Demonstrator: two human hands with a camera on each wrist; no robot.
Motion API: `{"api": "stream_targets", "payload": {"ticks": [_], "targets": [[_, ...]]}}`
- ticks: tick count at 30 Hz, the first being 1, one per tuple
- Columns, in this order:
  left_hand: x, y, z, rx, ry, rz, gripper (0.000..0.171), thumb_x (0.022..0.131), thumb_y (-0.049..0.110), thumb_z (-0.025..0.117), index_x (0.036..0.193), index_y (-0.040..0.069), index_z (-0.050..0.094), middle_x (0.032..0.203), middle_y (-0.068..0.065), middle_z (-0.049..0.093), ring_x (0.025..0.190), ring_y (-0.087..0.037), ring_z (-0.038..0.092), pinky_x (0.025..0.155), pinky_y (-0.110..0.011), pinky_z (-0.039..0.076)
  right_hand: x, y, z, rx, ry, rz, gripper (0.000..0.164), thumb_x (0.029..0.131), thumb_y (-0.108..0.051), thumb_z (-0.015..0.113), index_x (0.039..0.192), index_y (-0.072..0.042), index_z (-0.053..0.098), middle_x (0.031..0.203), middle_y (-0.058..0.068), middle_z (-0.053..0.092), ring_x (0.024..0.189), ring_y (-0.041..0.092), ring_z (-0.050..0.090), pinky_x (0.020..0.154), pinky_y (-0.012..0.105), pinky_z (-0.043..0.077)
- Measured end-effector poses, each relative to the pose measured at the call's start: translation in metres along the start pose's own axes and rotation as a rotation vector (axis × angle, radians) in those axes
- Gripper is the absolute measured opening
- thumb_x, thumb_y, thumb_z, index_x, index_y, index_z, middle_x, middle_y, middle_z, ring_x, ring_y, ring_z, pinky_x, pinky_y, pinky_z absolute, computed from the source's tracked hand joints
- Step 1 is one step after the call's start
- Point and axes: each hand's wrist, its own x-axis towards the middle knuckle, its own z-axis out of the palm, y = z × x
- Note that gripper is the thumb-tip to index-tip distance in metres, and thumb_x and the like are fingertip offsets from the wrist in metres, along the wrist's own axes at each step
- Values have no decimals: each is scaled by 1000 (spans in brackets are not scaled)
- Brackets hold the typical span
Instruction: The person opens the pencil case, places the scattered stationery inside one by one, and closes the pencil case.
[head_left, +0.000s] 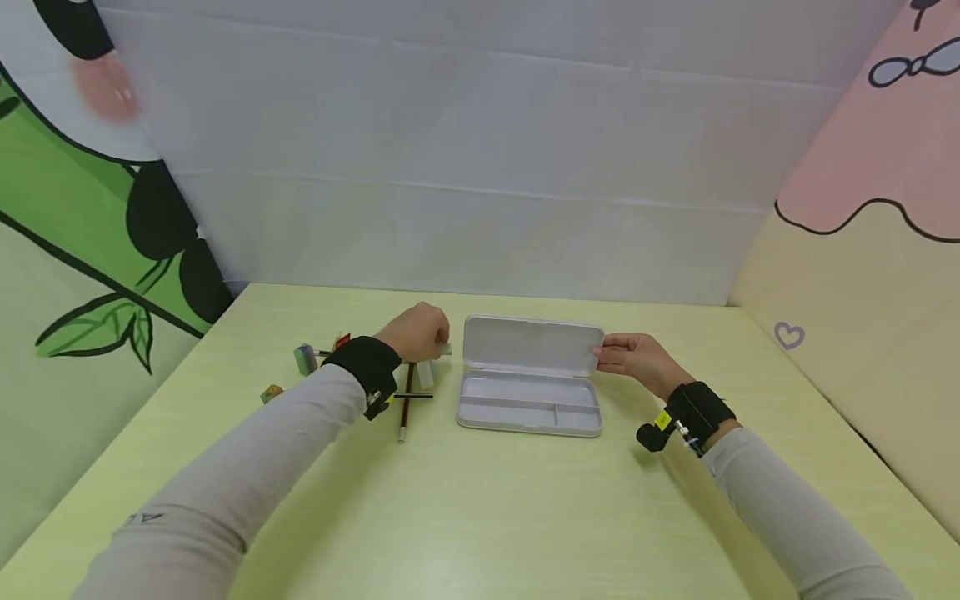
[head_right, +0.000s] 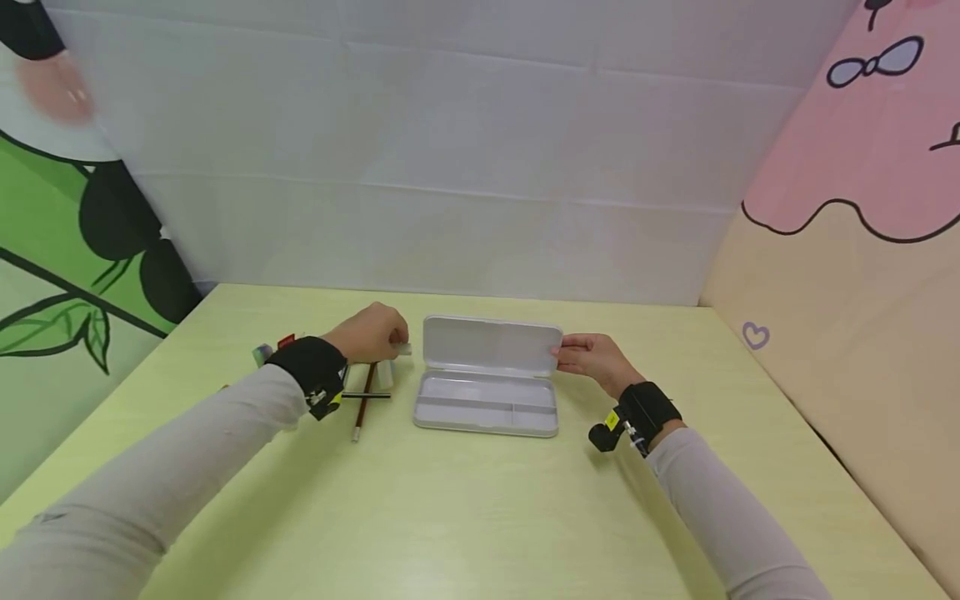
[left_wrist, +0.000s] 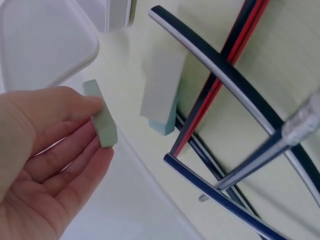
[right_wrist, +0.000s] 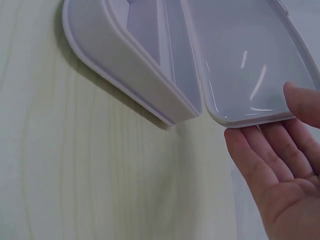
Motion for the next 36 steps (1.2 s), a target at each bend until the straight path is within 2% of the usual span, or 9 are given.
{"api": "stream_targets", "payload": {"ticks": [3, 6, 11, 18, 26, 31, 36], "targets": [[-4, 4, -1, -6, -11, 18, 15, 80, -3, 67, 92, 2, 74, 96, -14, 72, 87, -26, 66, 80, -37, 56, 0, -1, 0, -8, -3, 3, 58, 96, -19, 58, 140, 13, 38, 126, 13, 60, 92, 0, 67, 102, 35, 48], [-8, 12, -1, -17, -22, 50, 16, 80, -3, 67, 94, 2, 74, 96, -14, 72, 88, -26, 66, 81, -37, 55, -1, -2, 0, 5, -4, 0, 58, 96, -19, 59, 140, 13, 37, 117, 5, 64, 92, 0, 67, 103, 37, 47], [-8, 27, -2, -27, -7, 97, 15, 80, -4, 66, 91, 2, 74, 93, -13, 71, 86, -25, 66, 80, -35, 55, -2, -1, -1, 28, 0, -5, 58, 95, -17, 59, 139, 14, 37, 104, -8, 65, 91, 0, 68, 98, 31, 51], [1, 43, 3, -38, -9, 121, 14, 78, -3, 67, 88, 3, 74, 90, -10, 71, 82, -20, 64, 78, -32, 54, -1, 0, -1, 28, 3, 5, 58, 95, -17, 59, 139, 14, 36, 111, -2, 64, 91, -1, 67, 98, 30, 51], [15, 78, 17, -63, -25, 166, 15, 77, -2, 69, 89, 5, 74, 91, -8, 72, 85, -19, 65, 77, -30, 54, 0, 1, 1, 36, 8, 16, 59, 95, -18, 60, 139, 14, 37, 109, -3, 64, 91, 2, 68, 101, 34, 49], [20, 100, 22, -104, -33, 183, 14, 78, 0, 71, 91, 5, 74, 91, -8, 73, 87, -19, 66, 78, -29, 54, 1, 2, 2, 20, 13, 33, 59, 95, -19, 61, 139, 13, 39, 113, 2, 64, 92, 3, 68, 101, 35, 49], [24, 112, 26, -122, -35, 189, 14, 78, 0, 71, 90, 5, 74, 91, -8, 72, 85, -18, 64, 77, -27, 53, 1, 1, 3, 6, 10, 24, 59, 95, -20, 60, 138, 13, 39, 118, 8, 63, 92, 3, 68, 100, 36, 49]]}}
